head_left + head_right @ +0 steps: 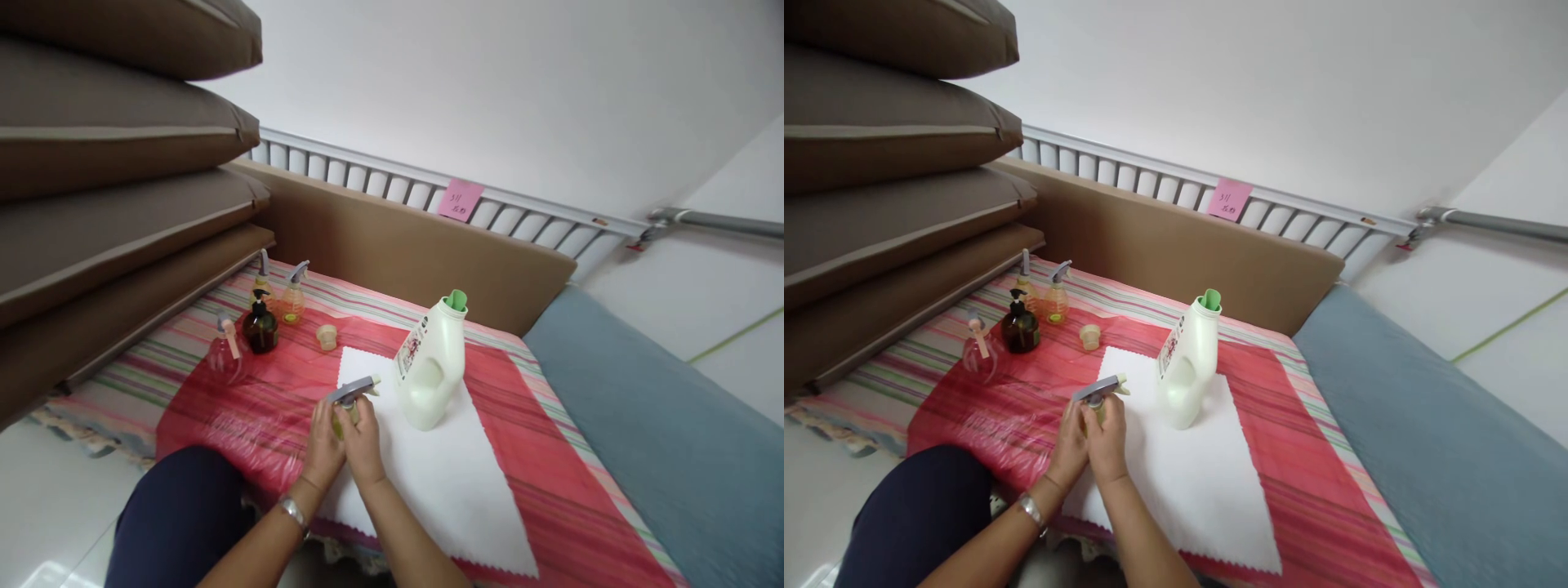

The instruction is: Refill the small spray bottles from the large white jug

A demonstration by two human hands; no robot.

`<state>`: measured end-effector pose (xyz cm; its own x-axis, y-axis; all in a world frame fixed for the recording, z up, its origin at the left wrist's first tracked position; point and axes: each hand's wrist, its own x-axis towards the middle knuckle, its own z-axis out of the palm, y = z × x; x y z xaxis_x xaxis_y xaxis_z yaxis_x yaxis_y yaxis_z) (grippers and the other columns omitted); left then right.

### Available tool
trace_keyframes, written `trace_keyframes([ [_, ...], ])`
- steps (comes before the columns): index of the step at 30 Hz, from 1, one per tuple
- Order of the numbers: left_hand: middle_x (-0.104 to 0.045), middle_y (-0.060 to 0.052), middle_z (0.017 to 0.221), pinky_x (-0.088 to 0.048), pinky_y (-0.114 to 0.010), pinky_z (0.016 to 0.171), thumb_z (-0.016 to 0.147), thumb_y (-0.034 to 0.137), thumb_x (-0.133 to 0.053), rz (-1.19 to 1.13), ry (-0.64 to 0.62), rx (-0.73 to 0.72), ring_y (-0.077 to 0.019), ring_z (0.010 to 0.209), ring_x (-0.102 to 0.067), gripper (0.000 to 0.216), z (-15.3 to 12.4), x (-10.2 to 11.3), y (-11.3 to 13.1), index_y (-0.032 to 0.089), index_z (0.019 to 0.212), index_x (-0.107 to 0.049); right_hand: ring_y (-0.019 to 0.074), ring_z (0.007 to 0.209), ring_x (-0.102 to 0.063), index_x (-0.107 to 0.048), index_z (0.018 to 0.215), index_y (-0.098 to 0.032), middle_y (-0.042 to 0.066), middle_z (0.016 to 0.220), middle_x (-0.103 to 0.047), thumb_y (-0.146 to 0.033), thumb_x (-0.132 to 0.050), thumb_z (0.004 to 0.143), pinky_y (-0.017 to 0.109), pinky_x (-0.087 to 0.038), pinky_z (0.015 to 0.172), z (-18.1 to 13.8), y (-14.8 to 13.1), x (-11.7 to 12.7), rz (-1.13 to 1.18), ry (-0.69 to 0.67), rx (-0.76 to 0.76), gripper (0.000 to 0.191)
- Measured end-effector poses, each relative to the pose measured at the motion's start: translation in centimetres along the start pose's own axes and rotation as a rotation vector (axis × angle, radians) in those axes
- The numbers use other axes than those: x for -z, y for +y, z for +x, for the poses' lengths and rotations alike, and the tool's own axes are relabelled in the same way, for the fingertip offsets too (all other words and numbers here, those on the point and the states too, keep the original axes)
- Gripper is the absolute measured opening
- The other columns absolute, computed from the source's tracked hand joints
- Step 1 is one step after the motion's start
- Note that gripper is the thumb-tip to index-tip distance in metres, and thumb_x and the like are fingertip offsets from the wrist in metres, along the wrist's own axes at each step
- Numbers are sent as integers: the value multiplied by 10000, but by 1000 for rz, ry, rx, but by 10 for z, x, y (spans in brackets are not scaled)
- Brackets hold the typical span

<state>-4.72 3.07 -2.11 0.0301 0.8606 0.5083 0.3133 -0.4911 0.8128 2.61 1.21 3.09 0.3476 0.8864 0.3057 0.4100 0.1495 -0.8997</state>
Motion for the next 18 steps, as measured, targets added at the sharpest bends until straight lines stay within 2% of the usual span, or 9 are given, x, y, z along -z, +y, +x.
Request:
trace_keyframes([
  [5,-583,-115,1037,-441,-476,915,833,200,-447,2,13,16,-252,1009,-540,261,-1,-5,-5,177,1081,-526,208,874,-558,-601,870,-209,28,881,-626,-280,-587,740,351,-437,821,2,0,-1,-16,41,-26,149],
  [12,-597,-126,1043,-444,-510,915,847,294,-401,36,33,14,-279,1008,-555,290,-3,-9,-21,159,1052,-555,212,782,-597,-574,860,-173,57,830,-646,-203,-584,704,347,-481,744,2,0,-17,-59,188,-108,159],
  [15,-591,-127,1000,-466,-526,869,847,347,-375,55,-12,-43,-301,976,-557,322,-3,-11,-35,154,1038,-547,237,827,-609,-592,889,-166,77,872,-659,-181,-631,653,372,-491,769,2,2,-17,-83,243,-96,240],
  [18,-584,-120,1011,-483,-519,839,834,384,-400,72,-33,-93,-301,948,-559,338,0,-13,-48,171,1066,-523,258,971,-586,-582,1050,-164,111,1032,-640,-165,-621,683,422,-457,877,0,3,-12,-80,190,8,370],
])
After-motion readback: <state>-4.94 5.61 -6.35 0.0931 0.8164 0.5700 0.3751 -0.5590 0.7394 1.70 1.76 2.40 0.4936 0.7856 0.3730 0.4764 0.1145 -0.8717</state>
